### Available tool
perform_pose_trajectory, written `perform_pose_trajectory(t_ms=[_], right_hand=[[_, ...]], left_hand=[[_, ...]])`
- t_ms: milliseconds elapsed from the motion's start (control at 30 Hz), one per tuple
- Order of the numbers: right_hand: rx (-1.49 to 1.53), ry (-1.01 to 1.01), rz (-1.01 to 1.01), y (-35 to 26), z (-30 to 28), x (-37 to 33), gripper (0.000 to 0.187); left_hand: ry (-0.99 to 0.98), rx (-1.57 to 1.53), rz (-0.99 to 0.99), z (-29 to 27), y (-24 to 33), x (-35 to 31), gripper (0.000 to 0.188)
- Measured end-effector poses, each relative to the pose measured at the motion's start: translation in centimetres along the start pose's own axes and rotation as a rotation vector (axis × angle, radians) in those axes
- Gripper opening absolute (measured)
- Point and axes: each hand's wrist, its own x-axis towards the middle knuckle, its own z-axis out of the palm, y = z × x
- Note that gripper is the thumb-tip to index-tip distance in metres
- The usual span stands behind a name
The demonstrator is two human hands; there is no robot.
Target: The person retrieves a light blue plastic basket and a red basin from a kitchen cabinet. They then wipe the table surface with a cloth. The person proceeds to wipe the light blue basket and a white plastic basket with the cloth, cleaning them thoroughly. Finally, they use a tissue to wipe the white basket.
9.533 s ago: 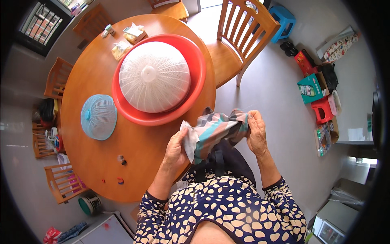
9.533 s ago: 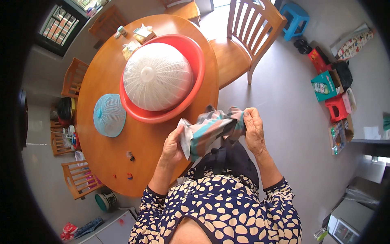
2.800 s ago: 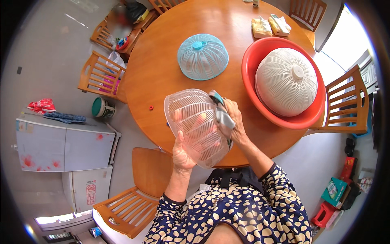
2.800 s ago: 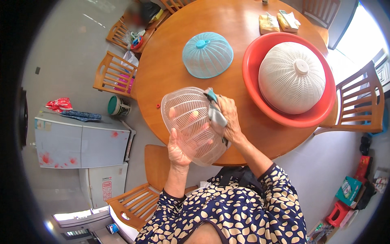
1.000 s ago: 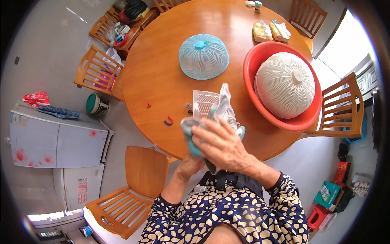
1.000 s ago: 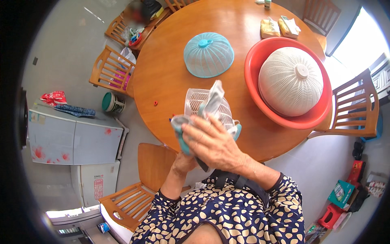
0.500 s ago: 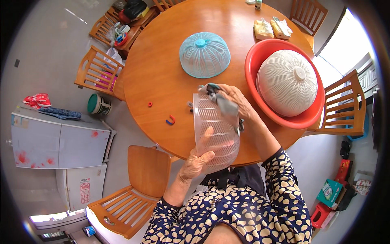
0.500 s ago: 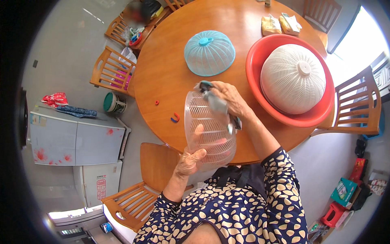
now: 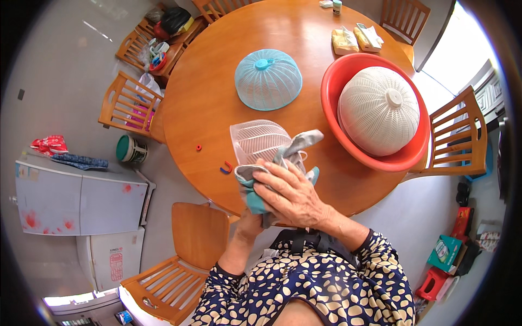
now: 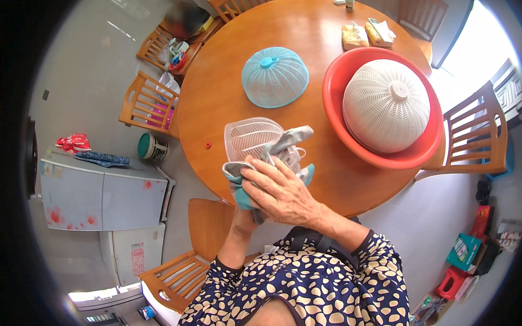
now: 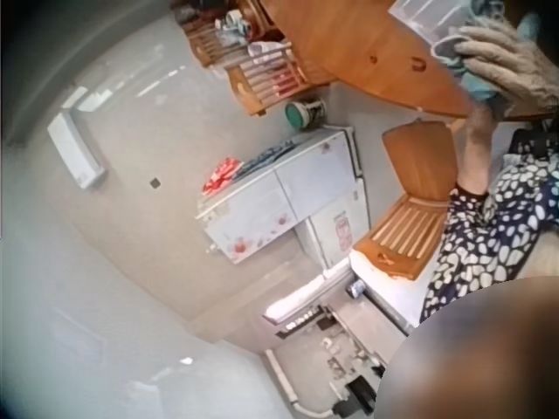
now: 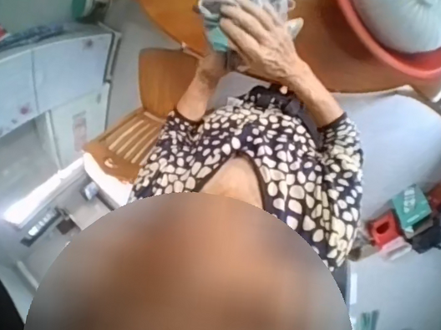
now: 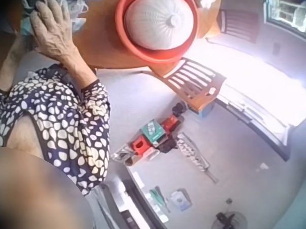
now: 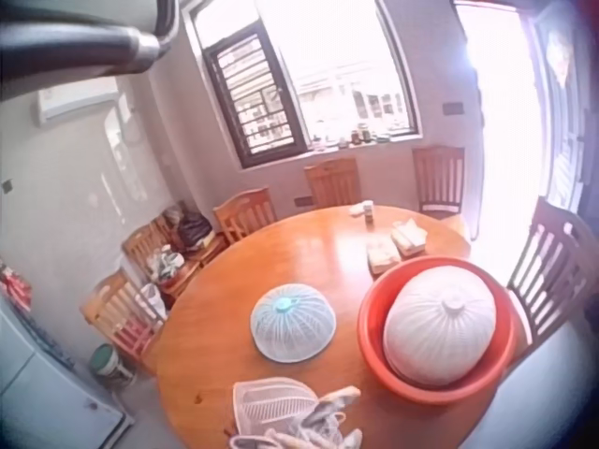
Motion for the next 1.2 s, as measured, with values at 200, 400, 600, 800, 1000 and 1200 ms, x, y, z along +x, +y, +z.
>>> perform_pose_trajectory(t_ms=[200, 400, 600, 800, 1000, 1200], right_hand=[[0.078, 0.081, 0.152, 4.3, 0.3, 2.6, 0.037], [0.076, 0.074, -0.087, 2.1, 0.5, 0.5, 0.034], [0.122, 0.071, -0.097, 0.9, 0.6, -0.3, 0.033], [0.100, 0.195, 0.044, 2.8, 0.9, 1.9, 0.036], [0.072, 0.230, 0.169, 5.3, 0.8, 3.2, 0.029], [-0.032, 0.068, 0.102, 5.3, 0.2, 1.9, 0.043]], left_hand=[[-0.147, -0.081, -0.027, 0.5, -1.3, 1.5, 0.060], [-0.029, -0.365, 0.073, 1.2, 0.7, 1.7, 0.069], [-0.107, -0.434, -0.001, 1.7, 3.2, 3.3, 0.073], [-0.039, -0.275, -0.034, 2.4, 2.1, 2.9, 0.069], [-0.134, -0.253, -0.073, 1.7, 1.0, 2.3, 0.065], [-0.148, -0.281, -0.011, 2.4, 1.4, 3.0, 0.067]])
